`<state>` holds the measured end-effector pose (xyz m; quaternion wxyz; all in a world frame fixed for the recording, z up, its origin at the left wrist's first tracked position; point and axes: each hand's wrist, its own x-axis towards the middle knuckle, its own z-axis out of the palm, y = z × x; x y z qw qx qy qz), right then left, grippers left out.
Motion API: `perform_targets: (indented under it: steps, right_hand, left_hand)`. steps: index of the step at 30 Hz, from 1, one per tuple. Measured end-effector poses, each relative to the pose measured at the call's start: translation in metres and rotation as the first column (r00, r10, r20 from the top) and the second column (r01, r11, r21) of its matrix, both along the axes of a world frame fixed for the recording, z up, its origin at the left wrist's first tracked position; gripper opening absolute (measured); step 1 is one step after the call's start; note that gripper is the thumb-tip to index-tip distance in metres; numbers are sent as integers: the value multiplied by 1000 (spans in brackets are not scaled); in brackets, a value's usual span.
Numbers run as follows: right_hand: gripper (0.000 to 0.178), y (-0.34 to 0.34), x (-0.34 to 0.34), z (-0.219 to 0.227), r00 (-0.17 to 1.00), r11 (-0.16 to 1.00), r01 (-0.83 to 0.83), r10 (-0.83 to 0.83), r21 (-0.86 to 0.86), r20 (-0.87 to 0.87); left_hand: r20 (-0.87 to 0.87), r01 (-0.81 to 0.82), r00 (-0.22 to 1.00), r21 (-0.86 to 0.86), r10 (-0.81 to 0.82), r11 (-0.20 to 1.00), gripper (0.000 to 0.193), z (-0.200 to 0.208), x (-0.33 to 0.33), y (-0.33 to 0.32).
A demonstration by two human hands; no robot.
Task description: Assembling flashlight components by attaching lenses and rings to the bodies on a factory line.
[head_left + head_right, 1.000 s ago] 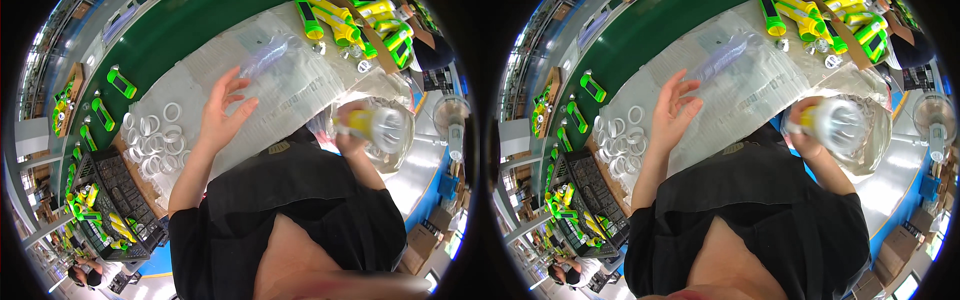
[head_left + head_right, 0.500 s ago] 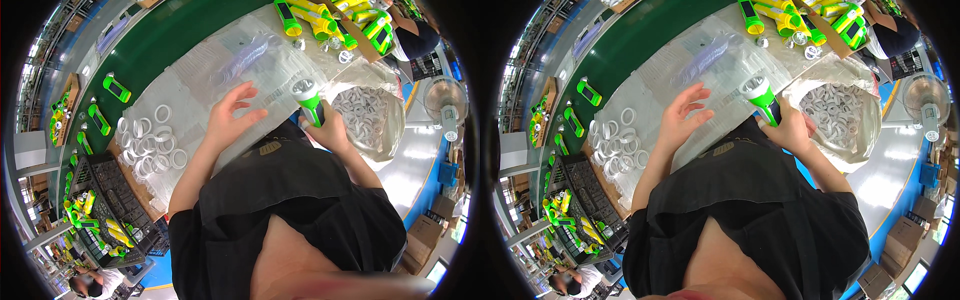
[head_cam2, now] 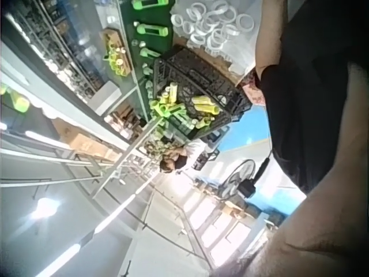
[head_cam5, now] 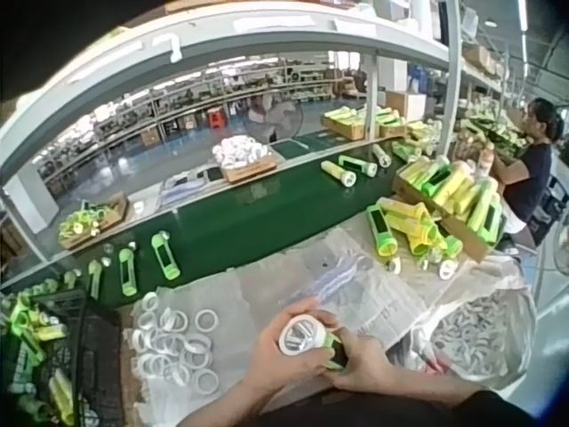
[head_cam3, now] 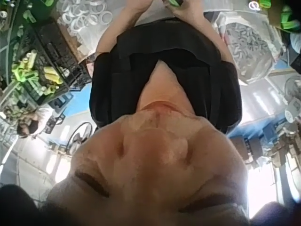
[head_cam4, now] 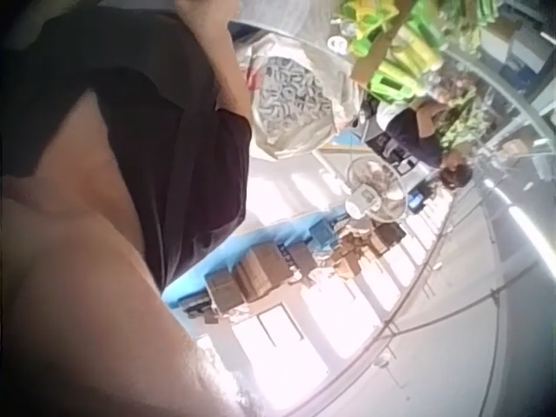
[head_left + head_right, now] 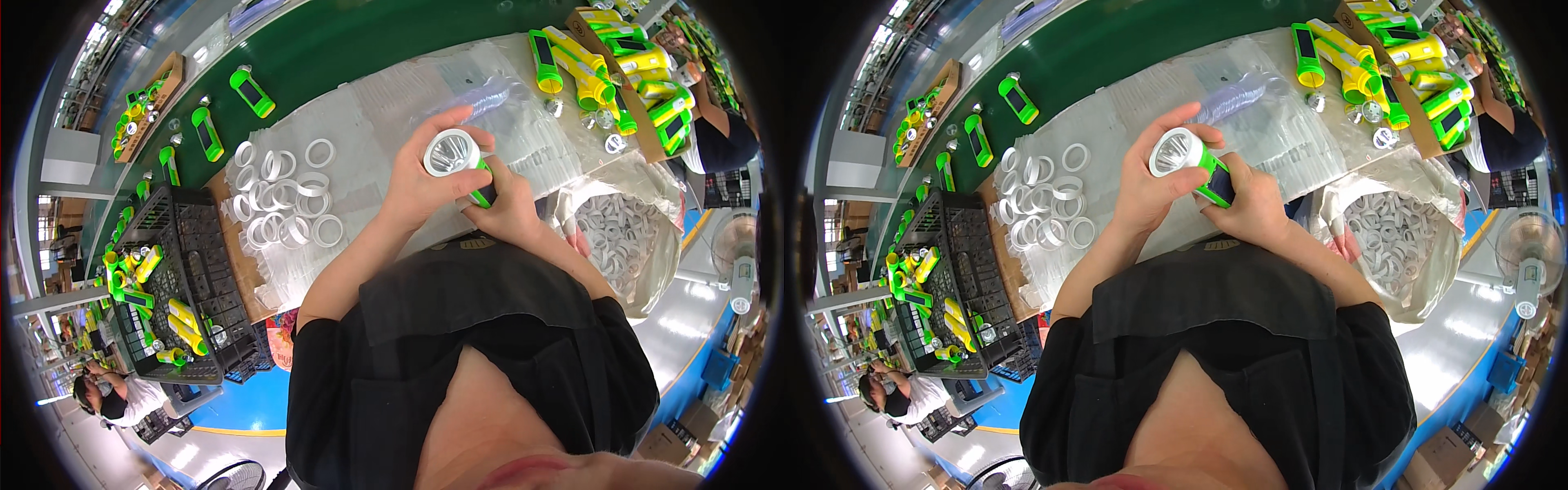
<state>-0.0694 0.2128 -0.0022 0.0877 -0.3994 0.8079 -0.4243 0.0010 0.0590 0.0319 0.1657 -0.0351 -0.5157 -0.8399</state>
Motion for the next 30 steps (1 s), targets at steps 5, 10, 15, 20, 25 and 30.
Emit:
perform_targets:
  steps: [5, 10, 15, 20, 25, 30]
  right_hand:
    - [39, -15, -12, 7, 882, 966, -229, 260, -125, 392]
    - [38, -30, -59, 13, 659, 845, -517, 494, -135, 567]
    - [56, 5, -179, 34, 856, 938, -346, 321, 10, -405]
    - [63, 34, -260, 46, 565, 778, -11, 523, 628, -638]
    - [53, 14, -300, 24, 522, 649, -200, 705, 734, -481]
    - [56, 13, -295, 54, 560, 822, -178, 537, 541, -631]
  left_hand:
    - [-20, -16, 1000, 67, 18, 998, 37, -6, -7, -11]
    - [72, -75, 993, -262, 97, 962, 35, 6, -29, -33]
    - [-332, -498, 864, -672, 378, 548, 28, 27, -92, -109]
    - [-675, -711, 600, -696, 429, -102, 53, 12, -184, -181]
    - [-533, -478, 817, -839, 219, -261, 53, -58, -213, -208]
    - [-4, -201, 956, -737, 293, 645, 43, -23, -189, -91]
